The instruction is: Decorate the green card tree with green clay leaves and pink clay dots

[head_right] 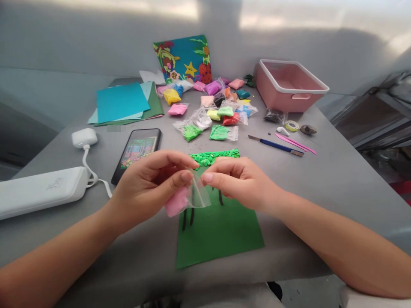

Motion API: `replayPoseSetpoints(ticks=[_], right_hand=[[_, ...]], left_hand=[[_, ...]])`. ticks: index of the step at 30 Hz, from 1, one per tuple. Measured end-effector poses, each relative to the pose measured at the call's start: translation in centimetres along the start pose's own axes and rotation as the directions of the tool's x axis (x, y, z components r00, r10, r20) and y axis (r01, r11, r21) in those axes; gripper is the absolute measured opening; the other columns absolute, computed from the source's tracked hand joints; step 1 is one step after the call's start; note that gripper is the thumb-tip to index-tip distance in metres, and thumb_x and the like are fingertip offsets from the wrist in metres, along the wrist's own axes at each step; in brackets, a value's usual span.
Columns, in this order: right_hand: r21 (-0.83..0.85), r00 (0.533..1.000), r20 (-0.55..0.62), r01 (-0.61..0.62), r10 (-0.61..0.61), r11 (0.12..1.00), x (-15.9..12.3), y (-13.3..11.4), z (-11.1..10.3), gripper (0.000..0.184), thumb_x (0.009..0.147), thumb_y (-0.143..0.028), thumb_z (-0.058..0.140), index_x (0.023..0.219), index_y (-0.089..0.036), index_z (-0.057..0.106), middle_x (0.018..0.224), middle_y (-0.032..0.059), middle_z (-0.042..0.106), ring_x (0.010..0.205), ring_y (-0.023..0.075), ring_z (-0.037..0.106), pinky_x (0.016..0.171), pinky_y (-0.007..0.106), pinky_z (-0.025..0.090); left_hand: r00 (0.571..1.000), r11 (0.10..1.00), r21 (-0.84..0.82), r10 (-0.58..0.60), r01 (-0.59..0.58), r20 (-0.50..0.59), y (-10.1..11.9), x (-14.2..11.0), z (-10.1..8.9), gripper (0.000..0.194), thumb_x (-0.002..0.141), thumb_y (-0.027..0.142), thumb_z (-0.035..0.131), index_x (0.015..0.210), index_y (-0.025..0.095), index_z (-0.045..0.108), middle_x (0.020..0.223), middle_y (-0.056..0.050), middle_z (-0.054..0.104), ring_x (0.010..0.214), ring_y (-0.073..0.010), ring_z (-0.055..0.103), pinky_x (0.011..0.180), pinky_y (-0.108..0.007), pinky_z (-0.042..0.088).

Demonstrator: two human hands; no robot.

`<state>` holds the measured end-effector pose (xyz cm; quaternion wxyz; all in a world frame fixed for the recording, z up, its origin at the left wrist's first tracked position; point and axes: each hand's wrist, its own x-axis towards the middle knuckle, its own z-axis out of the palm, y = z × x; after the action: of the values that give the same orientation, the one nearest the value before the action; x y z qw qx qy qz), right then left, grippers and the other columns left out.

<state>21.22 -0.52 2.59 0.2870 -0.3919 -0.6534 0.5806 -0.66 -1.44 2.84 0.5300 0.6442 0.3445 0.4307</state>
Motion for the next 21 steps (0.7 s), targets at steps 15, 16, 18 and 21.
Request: replayPoseSetpoints(ticks=[15, 16, 18, 21], right_hand=[[-0.075, 0.986, -0.032, 0.163, -0.166, 0.984, 0.16, -0.13, 0.29, 0.022, 0.091, -0.029, 0.066, 0.073, -0.02, 0.075, 0.057, -0.0014, 0.051, 0.061, 0.0118, 0.045, 0.052, 0.026, 0.035], [-0.078, 0.986, -0.034, 0.159, -0.162, 0.984, 0.15, -0.12, 0.27, 0.019, 0.09, -0.027, 0.066, 0.077, -0.019, 0.076, 0.059, -0.0013, 0.052, 0.061, 0.0114, 0.045, 0.051, 0.025, 0.035], [-0.101, 0.988, -0.039, 0.147, -0.152, 0.984, 0.12, -0.13, 0.25, 0.014, 0.088, -0.024, 0.067, 0.081, -0.019, 0.078, 0.063, -0.0012, 0.053, 0.06, 0.0104, 0.046, 0.05, 0.024, 0.035], [-0.153, 0.991, -0.049, 0.12, -0.129, 0.981, 0.08, -0.22, 0.31, 0.014, 0.085, -0.022, 0.067, 0.085, -0.019, 0.081, 0.066, -0.0016, 0.051, 0.058, 0.0092, 0.045, 0.049, 0.024, 0.034]], left_hand=[[0.998, 0.993, 0.11, 0.045, -0.05, 0.047, -0.19, -0.09, -0.05, 0.008, 0.094, 0.017, 0.067, 0.101, 0.017, 0.065, 0.067, 0.009, 0.057, 0.049, -0.0026, 0.049, 0.052, -0.016, 0.048], [0.998, 0.991, 0.119, 0.051, -0.056, 0.046, -0.21, -0.12, -0.05, 0.008, 0.093, 0.017, 0.068, 0.101, 0.017, 0.066, 0.066, 0.009, 0.057, 0.05, -0.0028, 0.05, 0.053, -0.015, 0.048], [0.997, 0.986, 0.149, 0.072, -0.078, 0.042, -0.3, -0.18, -0.04, 0.008, 0.092, 0.017, 0.069, 0.1, 0.017, 0.066, 0.067, 0.008, 0.058, 0.053, -0.0032, 0.052, 0.053, -0.015, 0.048], [0.991, 0.965, 0.228, 0.125, -0.131, 0.037, -0.48, -0.3, -0.03, 0.011, 0.091, 0.016, 0.071, 0.101, 0.017, 0.066, 0.071, 0.006, 0.065, 0.056, -0.0036, 0.057, 0.053, -0.013, 0.048]])
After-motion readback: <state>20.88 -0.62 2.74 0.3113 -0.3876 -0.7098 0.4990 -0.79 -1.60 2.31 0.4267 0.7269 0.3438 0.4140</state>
